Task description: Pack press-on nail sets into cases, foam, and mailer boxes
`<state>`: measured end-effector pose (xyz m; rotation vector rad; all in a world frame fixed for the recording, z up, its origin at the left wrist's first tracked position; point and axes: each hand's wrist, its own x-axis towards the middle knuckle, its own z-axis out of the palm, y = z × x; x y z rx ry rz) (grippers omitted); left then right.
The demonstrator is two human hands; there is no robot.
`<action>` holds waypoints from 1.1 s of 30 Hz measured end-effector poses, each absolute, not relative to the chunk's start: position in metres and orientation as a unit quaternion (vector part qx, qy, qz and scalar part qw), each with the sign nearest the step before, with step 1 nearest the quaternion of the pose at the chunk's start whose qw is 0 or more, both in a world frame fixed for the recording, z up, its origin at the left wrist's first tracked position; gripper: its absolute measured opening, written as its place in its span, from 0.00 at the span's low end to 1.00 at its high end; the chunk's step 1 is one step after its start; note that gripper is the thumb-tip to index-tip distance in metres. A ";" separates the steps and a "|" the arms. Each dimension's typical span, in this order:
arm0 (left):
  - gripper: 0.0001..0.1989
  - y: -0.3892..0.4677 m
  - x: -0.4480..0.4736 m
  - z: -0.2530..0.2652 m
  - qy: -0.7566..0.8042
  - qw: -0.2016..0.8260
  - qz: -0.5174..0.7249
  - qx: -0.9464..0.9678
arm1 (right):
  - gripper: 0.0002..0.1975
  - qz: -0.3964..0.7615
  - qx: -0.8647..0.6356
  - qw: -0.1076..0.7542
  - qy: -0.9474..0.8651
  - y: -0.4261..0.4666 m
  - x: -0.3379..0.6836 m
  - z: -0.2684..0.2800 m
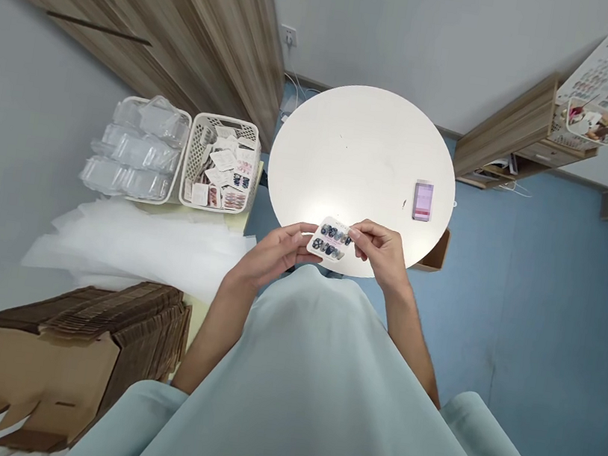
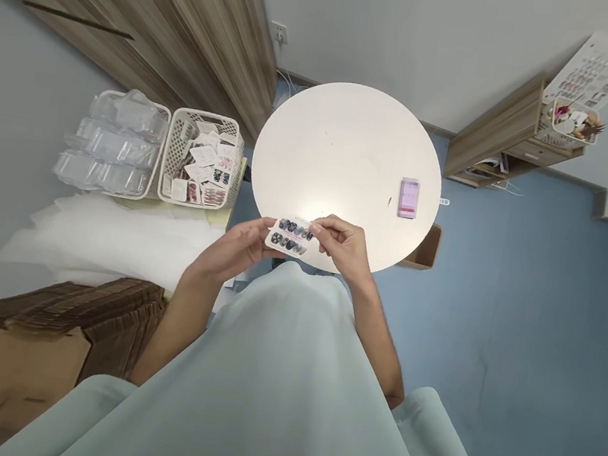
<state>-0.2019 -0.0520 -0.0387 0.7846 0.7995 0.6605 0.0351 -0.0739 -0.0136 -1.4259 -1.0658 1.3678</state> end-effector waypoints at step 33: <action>0.28 -0.061 -0.187 -0.046 0.532 0.615 0.447 0.374 | 0.18 0.438 -0.654 0.452 -0.419 -0.062 0.024 -0.006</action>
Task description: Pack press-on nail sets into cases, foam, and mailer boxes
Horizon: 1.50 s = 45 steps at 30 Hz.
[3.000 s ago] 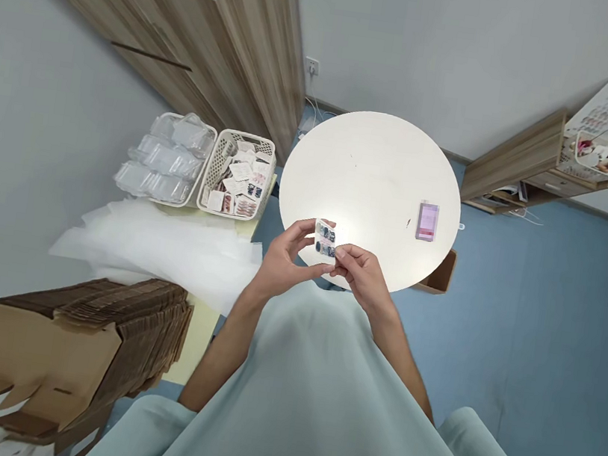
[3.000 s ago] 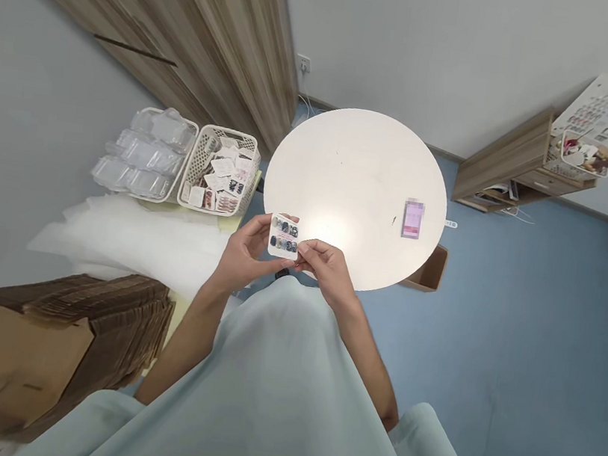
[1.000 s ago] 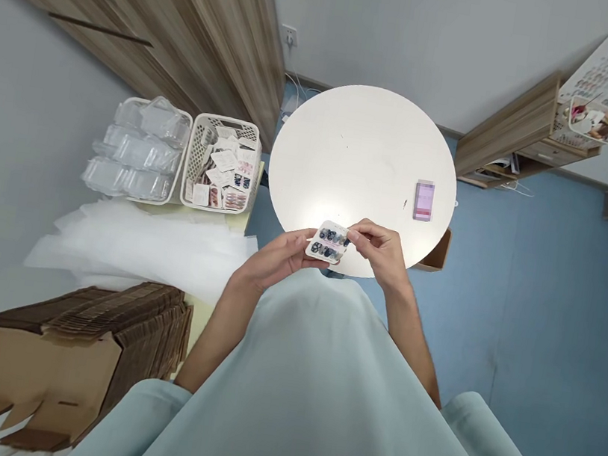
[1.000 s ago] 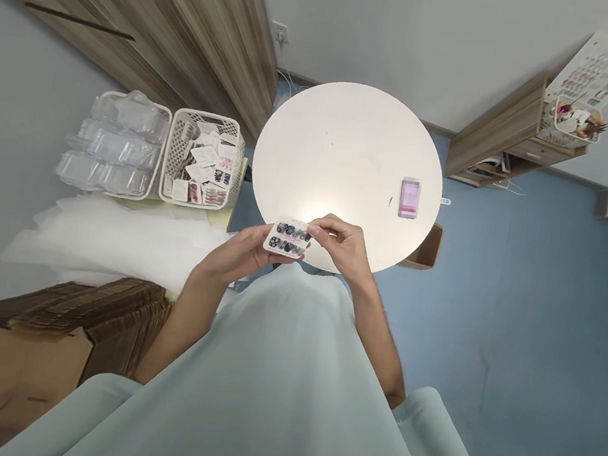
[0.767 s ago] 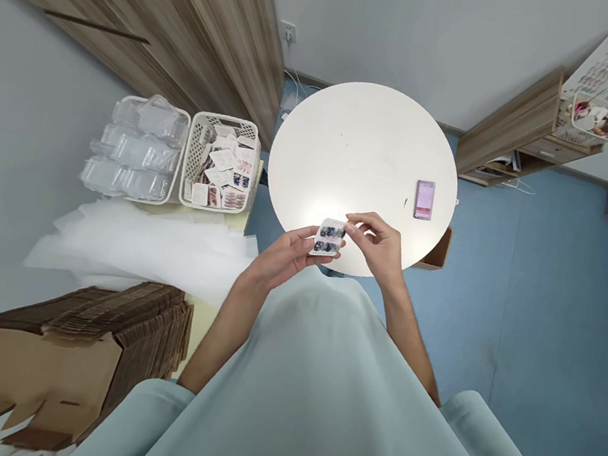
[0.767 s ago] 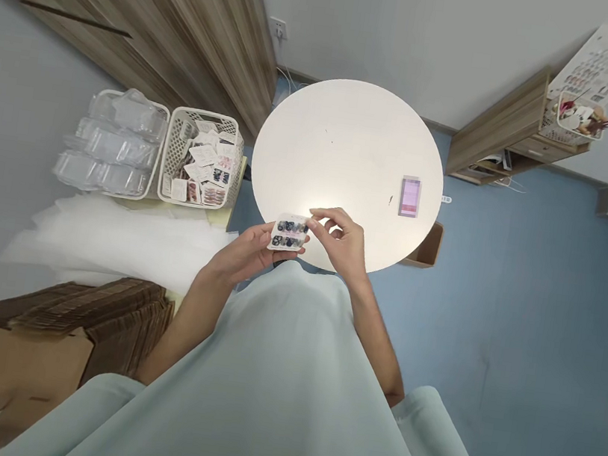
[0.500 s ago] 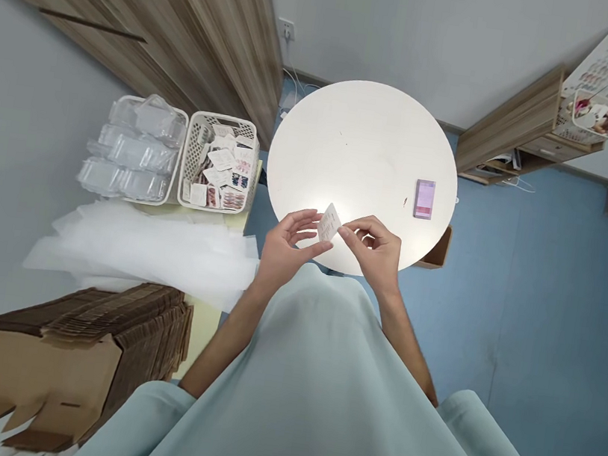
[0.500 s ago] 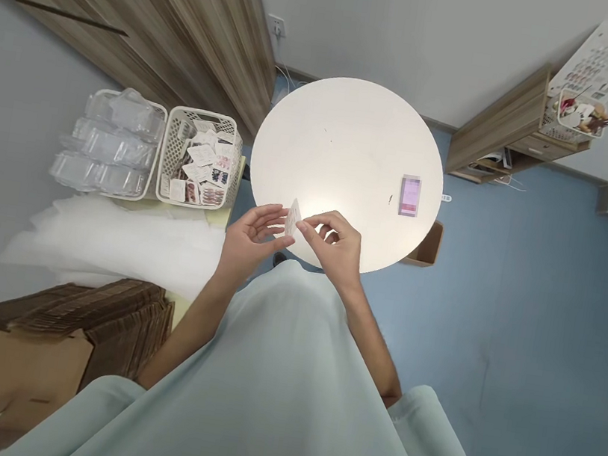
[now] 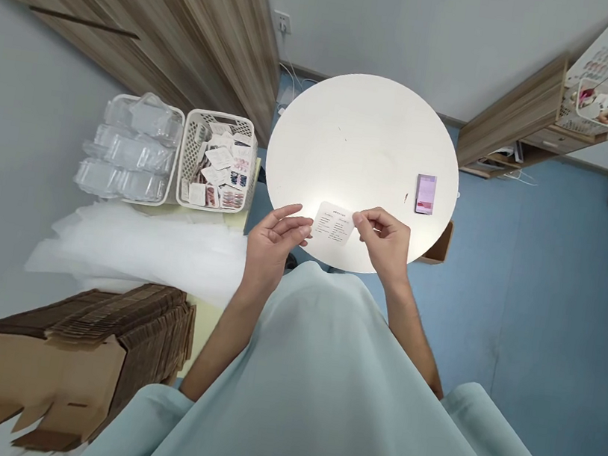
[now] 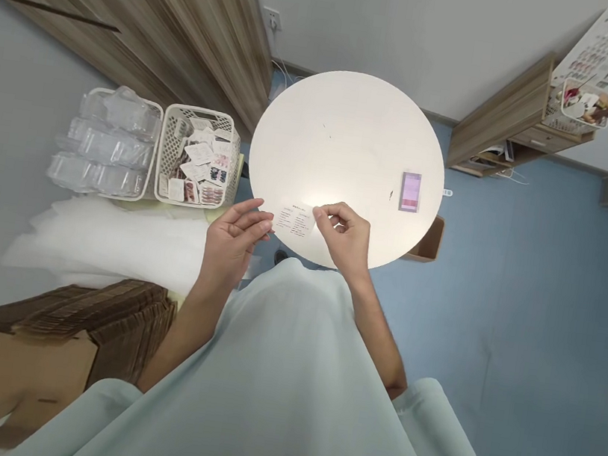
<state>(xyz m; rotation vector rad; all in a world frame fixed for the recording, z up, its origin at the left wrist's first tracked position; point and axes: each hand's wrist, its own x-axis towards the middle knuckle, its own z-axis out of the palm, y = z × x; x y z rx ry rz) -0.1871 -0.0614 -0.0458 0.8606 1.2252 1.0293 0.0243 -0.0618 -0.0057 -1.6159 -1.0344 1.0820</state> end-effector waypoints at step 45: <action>0.27 -0.078 -0.148 -0.027 0.543 0.596 0.468 0.363 | 0.23 0.476 -0.638 0.464 -0.389 -0.075 0.058 0.002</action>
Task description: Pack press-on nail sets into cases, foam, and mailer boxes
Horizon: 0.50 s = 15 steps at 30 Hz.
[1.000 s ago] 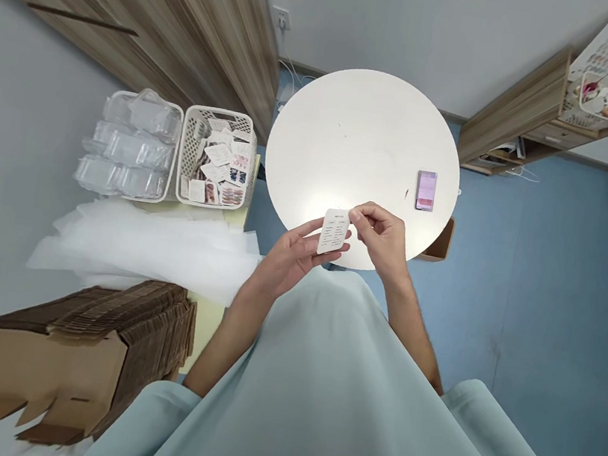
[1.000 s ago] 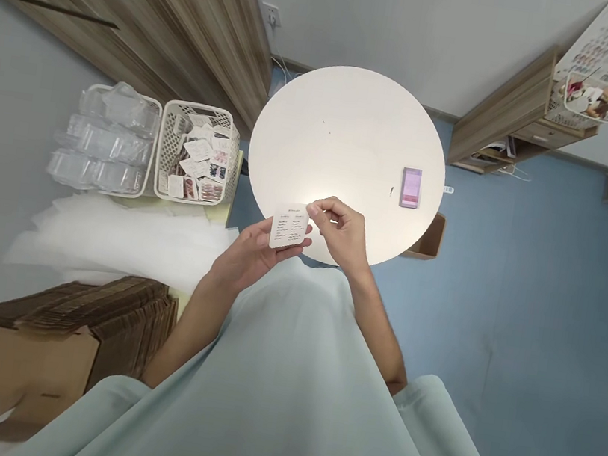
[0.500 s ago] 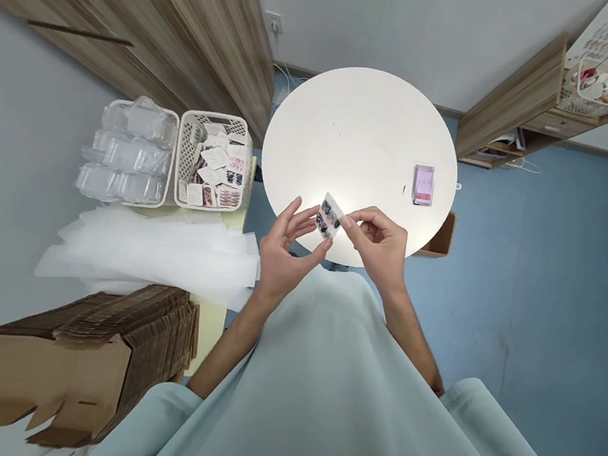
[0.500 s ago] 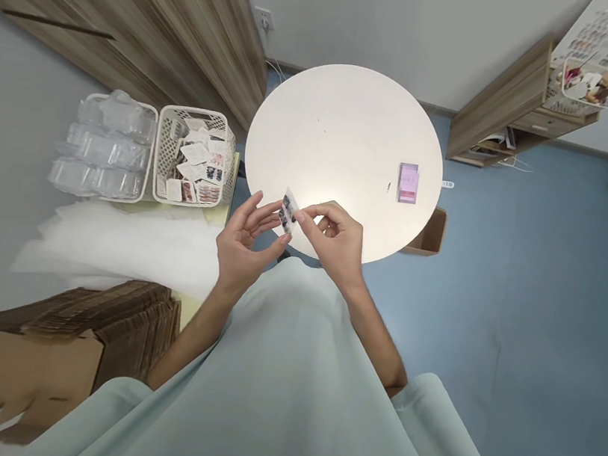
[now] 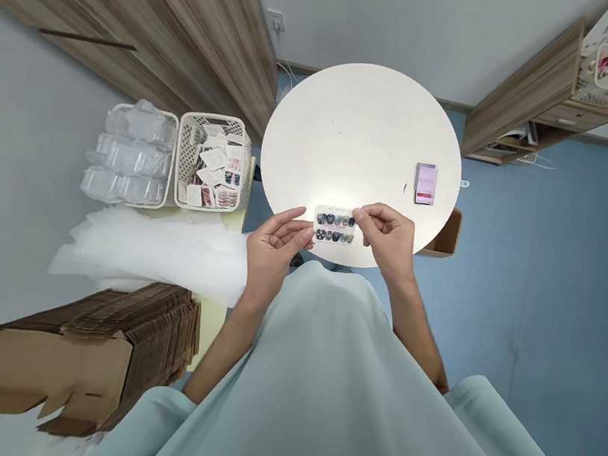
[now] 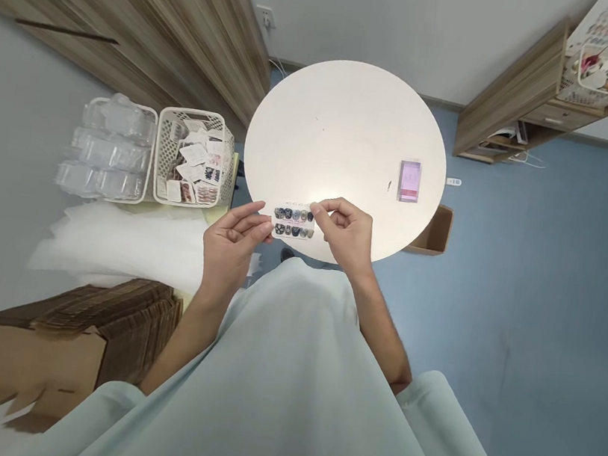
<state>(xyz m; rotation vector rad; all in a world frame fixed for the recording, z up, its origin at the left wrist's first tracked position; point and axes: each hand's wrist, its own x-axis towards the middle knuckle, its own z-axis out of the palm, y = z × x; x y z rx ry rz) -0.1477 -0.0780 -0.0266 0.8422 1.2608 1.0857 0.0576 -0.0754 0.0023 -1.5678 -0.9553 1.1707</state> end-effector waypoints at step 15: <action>0.25 -0.085 -0.108 -0.036 0.611 0.547 0.462 0.337 | 0.38 0.331 -0.481 0.330 -0.741 -0.070 0.104 -0.040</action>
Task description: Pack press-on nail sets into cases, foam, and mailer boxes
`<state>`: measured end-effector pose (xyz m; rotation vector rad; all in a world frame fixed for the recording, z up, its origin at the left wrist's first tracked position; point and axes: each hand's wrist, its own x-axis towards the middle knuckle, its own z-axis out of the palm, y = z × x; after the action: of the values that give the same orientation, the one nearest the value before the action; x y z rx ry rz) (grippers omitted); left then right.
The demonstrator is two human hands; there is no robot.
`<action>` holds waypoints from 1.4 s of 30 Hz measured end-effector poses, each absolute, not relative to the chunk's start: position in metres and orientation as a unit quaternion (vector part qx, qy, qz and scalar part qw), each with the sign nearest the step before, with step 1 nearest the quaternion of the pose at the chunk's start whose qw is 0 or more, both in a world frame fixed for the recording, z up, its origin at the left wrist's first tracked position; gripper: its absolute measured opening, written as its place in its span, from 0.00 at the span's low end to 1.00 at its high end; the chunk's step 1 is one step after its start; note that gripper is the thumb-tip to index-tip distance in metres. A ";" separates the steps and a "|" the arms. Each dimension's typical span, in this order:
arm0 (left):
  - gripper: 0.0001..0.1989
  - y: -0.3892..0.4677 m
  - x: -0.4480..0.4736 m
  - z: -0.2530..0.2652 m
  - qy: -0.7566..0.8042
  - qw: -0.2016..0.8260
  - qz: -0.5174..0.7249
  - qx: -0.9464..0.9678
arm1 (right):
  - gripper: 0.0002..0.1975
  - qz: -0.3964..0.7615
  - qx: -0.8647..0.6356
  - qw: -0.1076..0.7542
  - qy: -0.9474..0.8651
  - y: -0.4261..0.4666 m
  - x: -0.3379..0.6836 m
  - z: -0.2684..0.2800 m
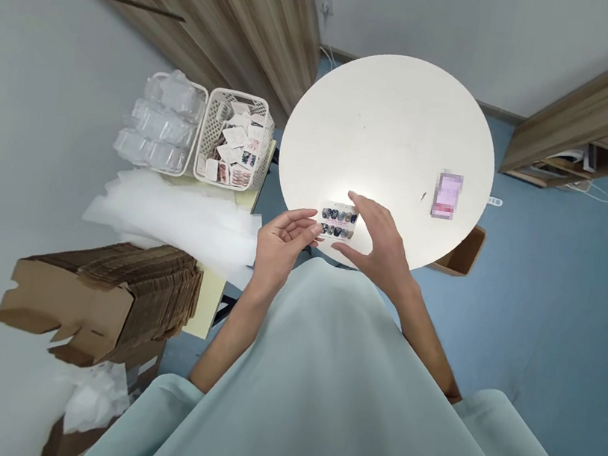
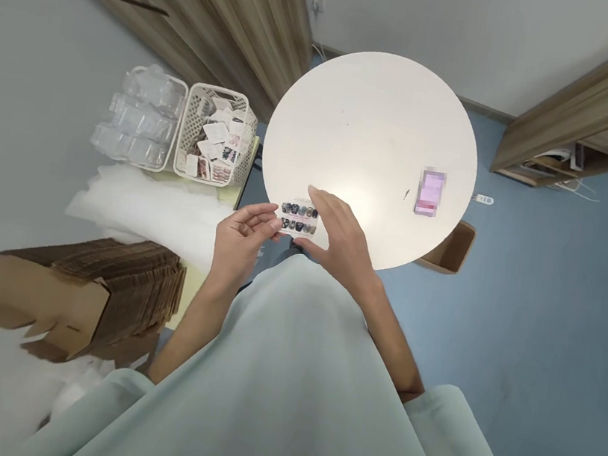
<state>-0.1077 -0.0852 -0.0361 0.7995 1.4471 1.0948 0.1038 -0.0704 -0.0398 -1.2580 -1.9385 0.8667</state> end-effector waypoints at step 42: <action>0.18 -0.023 -0.323 -0.198 0.655 0.529 0.254 0.476 | 0.51 0.324 -0.609 0.100 -0.717 -0.024 -0.094 -0.198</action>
<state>-0.3230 -0.0229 -0.1976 1.1365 1.5641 0.6077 -0.0942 -0.0244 -0.1978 -1.8009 -2.1203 0.9568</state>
